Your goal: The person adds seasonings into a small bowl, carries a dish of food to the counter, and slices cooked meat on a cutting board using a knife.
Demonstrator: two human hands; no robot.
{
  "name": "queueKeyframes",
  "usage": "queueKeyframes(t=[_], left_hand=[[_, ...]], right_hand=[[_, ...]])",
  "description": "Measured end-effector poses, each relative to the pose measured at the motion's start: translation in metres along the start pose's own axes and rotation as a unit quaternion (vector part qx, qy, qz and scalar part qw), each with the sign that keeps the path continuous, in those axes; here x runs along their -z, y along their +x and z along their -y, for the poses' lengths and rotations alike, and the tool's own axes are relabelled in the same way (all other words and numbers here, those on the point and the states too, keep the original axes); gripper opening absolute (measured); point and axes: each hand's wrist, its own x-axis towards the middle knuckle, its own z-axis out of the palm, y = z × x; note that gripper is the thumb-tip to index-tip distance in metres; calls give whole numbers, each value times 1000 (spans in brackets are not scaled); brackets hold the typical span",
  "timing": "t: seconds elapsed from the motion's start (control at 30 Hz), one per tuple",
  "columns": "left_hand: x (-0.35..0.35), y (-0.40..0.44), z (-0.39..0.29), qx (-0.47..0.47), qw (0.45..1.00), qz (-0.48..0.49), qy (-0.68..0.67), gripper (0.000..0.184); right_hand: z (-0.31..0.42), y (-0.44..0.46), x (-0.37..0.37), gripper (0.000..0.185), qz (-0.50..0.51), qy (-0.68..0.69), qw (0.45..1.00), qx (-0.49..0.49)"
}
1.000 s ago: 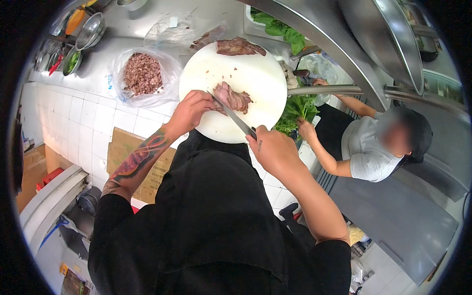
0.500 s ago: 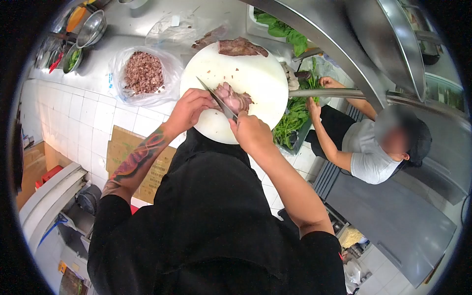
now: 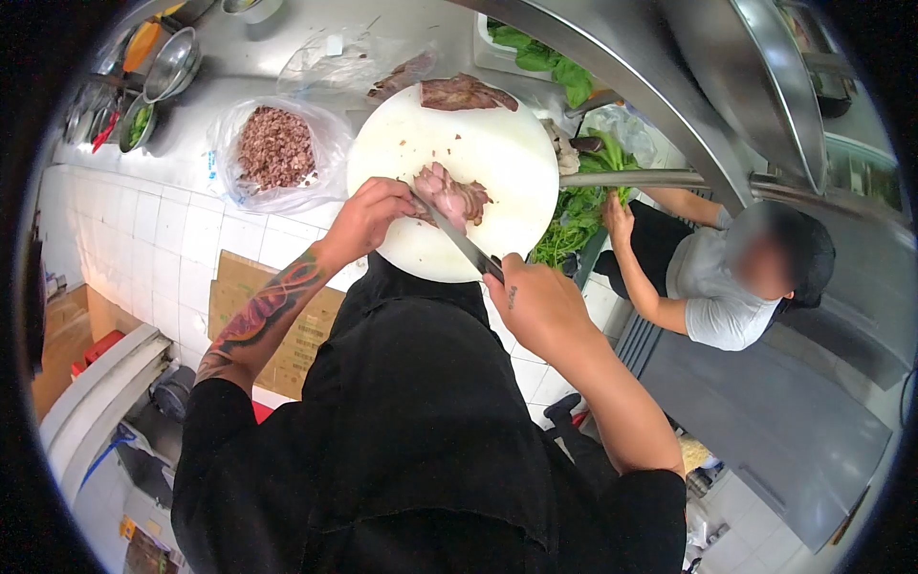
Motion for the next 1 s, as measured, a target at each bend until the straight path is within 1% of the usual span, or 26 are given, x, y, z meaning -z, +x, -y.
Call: queueKeyframes(t=[0.07, 0.2, 0.23, 0.27, 0.33, 0.37, 0.4, 0.43, 0.47, 0.53, 0.6, 0.77, 0.83, 0.87, 0.93, 1.0], left_hand=[[0, 0, 0, 1, 1000, -6, -4, 27], [-2, 1, 0, -1, 1000, -11, -3, 28], [-1, 0, 2, 1, 1000, -9, -4, 28], [-1, -1, 3, 2, 1000, -7, -4, 28], [-3, -2, 5, 6, 1000, -11, -11, 29], [-3, -3, 6, 8, 1000, -12, -11, 29], [-3, -4, 5, 10, 1000, -19, -10, 29], [-3, -3, 4, 8, 1000, -27, -8, 29], [-2, 0, 4, 6, 1000, -29, -8, 29], [2, -1, 4, -3, 1000, -10, -19, 29], [5, 0, 4, -2, 1000, -9, -16, 29], [7, -1, 6, 4, 1000, 2, -7, 28], [6, -2, 8, 1, 1000, 3, 4, 26], [6, -2, 8, 2, 1000, 3, 3, 26], [6, -1, 8, 1, 1000, 1, -14, 28], [8, -1, 10, 6, 1000, -2, -13, 29]], right_hand=[[2, 8, -2, 34, 2, 5, 1000, 6], [7, 49, -21, 35, -48, 12, 998, 24], [8, 54, -23, 35, -69, 18, 997, 32], [10, 47, -17, 35, -68, 19, 997, 32], [10, 30, 3, 37, 42, -6, 999, -19], [7, 35, -3, 40, 36, 1, 999, -10], [8, 47, -23, 40, 38, 1, 999, -12], [14, 66, -52, 39, 1, 8, 1000, -21], [20, 77, -61, 39, -37, 14, 999, -28], [9, 77, -58, 38, -29, 34, 999, -23], [2, 76, -39, 36, -10, 59, 998, -14], [11, 29, -8, 37, -20, 19, 1000, -7], [14, 18, 2, 33, 24, -2, 1000, -21], [11, 15, 0, 33, 24, -2, 999, -21], [6, 14, -7, 36, -10, -1, 1000, 2], [13, 42, -16, 35, -25, -4, 1000, 18]])
